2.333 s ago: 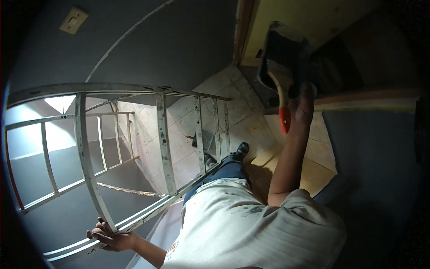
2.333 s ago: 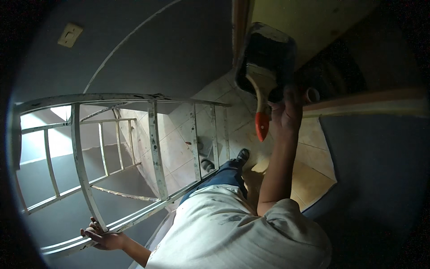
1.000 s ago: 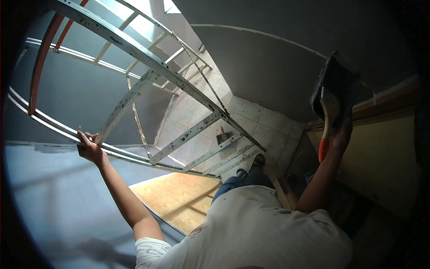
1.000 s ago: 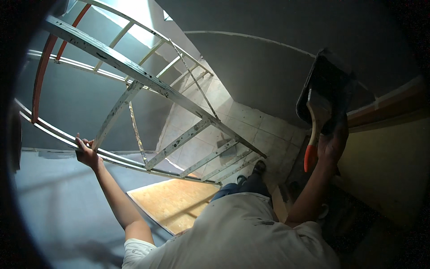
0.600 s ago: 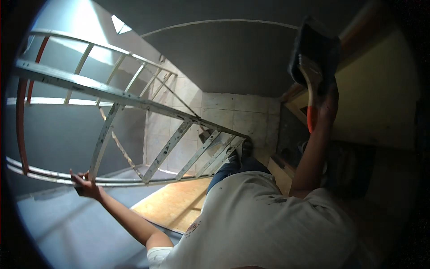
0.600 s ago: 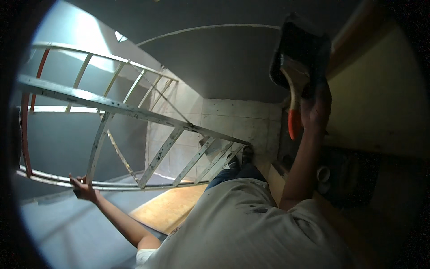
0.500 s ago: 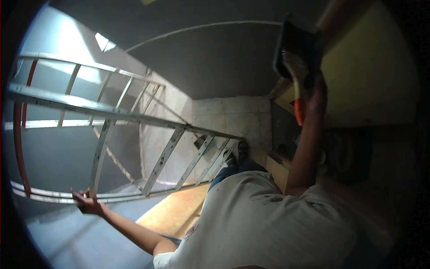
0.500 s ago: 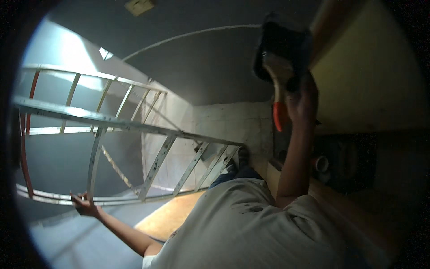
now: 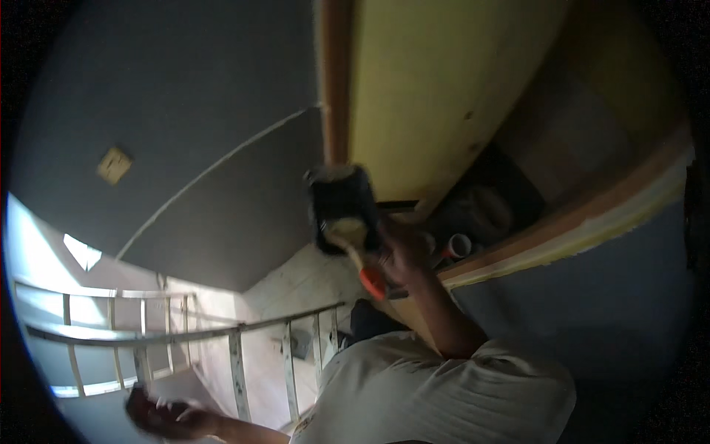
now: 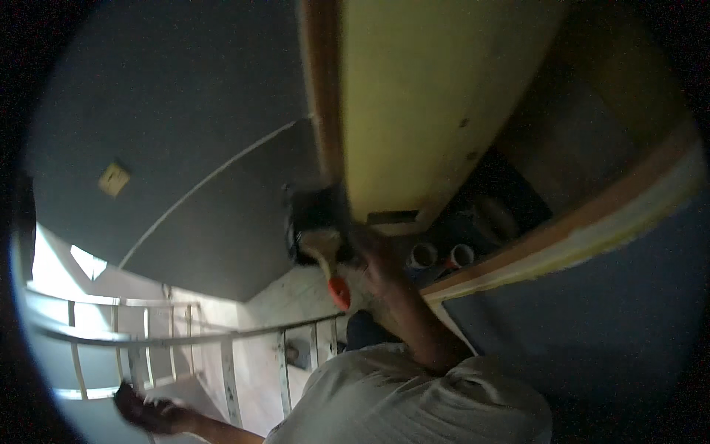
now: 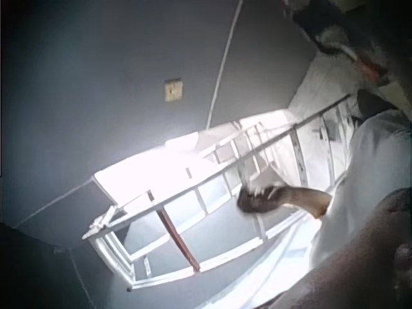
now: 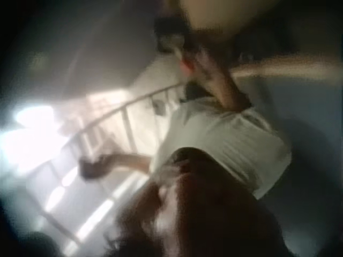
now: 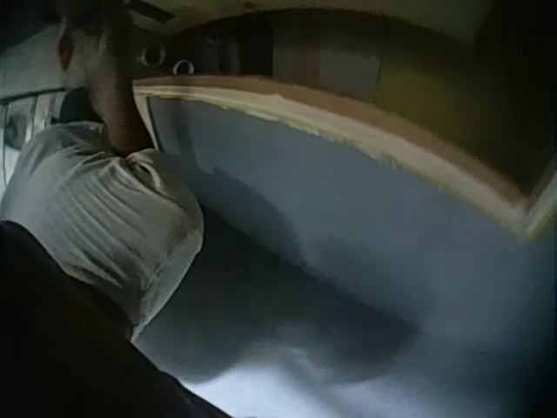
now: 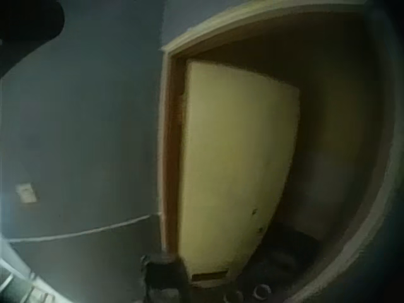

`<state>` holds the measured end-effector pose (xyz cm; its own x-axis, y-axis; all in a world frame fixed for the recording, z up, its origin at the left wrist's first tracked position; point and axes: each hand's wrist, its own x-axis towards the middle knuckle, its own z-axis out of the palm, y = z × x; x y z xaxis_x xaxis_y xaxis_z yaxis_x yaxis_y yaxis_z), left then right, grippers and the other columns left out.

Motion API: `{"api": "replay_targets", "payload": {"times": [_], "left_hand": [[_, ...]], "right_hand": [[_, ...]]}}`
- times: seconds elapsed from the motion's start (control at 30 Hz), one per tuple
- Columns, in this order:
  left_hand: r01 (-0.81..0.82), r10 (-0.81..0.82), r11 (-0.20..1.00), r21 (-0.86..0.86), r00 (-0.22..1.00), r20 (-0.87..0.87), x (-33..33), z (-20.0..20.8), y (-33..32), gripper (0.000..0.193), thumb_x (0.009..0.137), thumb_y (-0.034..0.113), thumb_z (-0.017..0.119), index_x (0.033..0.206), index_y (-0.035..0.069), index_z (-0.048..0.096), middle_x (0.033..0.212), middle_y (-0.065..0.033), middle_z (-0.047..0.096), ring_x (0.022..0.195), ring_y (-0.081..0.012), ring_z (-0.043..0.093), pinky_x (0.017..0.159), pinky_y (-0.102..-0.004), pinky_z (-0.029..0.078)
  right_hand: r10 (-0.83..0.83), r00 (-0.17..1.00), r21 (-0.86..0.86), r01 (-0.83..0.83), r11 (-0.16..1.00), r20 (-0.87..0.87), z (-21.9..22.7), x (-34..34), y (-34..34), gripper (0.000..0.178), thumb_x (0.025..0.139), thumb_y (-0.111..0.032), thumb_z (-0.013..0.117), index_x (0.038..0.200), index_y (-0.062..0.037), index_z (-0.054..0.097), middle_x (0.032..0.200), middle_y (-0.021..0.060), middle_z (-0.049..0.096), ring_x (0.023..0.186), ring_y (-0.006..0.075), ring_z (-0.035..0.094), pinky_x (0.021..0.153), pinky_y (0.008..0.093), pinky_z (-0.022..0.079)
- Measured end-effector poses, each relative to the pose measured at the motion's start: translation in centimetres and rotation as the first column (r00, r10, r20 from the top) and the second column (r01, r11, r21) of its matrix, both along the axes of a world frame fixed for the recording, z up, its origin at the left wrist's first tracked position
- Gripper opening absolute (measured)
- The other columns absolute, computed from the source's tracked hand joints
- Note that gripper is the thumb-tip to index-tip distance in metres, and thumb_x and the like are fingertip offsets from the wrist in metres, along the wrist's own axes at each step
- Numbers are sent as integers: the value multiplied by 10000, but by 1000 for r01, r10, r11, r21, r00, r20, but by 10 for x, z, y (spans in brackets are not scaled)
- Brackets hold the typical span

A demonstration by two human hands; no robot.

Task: The person paints the edges of a doorway and the top of a tiled wall using a brush, dipping it into a container of dark paint held in the other hand.

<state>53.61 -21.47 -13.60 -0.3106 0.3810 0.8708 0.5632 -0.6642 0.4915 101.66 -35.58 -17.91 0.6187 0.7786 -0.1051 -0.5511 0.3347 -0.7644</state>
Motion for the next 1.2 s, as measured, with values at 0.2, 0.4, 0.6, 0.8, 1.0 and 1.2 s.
{"api": "replay_targets", "payload": {"times": [0.2,0.4,0.6,0.8,1.0,1.2], "left_hand": [[914,-605,-238,-328,125,786,221,-86,12,710,1048,611,394,1463,39,453,1395,-122,543,1272,-333,515,1072,-486,389],[171,245,-780,601,-801,547,312,-38,-69,691,1083,585,316,1568,96,379,1613,-94,397,1465,-309,370,1256,-504,186],[465,12,-838,287,-509,861,328,-4,-66,795,1020,674,360,1582,112,349,1576,-141,423,1422,-352,417,1196,-549,288],[366,58,-900,236,-436,898,290,42,-56,783,1019,664,382,1575,113,357,1558,-146,441,1402,-350,443,1172,-547,330],[124,124,-971,206,-480,868,224,83,-23,772,1018,654,404,1568,114,366,1540,-151,458,1381,-348,469,1149,-545,371],[-212,244,-964,161,-464,851,75,124,-49,760,1016,644,425,1560,116,374,1522,-156,476,1360,-346,495,1125,-544,412]], "right_hand": [[100,992,-31,-102,994,-75,6,-41,-34,500,1004,-362,676,1343,-7,583,1276,145,655,1139,270,668,979,438,571],[-3,992,-52,-4,999,-123,-6,-63,-79,575,976,-334,722,1411,-4,542,1287,136,663,1175,260,660,1013,463,563],[-208,977,69,205,976,47,6,-72,-86,546,993,-421,683,1378,-43,601,1188,92,708,968,235,708,870,414,598],[-376,863,-72,422,904,338,76,-136,-115,541,980,-346,706,1413,-54,568,1265,112,678,1090,264,673,954,423,572],[-389,357,-2,739,673,849,118,-297,-113,522,955,-308,733,1387,-48,596,1286,133,669,1119,284,660,977,423,561],[-26,-299,293,909,297,954,156,-526,-102,504,930,-269,760,1360,-42,624,1307,154,660,1147,305,648,1000,424,549]]}}
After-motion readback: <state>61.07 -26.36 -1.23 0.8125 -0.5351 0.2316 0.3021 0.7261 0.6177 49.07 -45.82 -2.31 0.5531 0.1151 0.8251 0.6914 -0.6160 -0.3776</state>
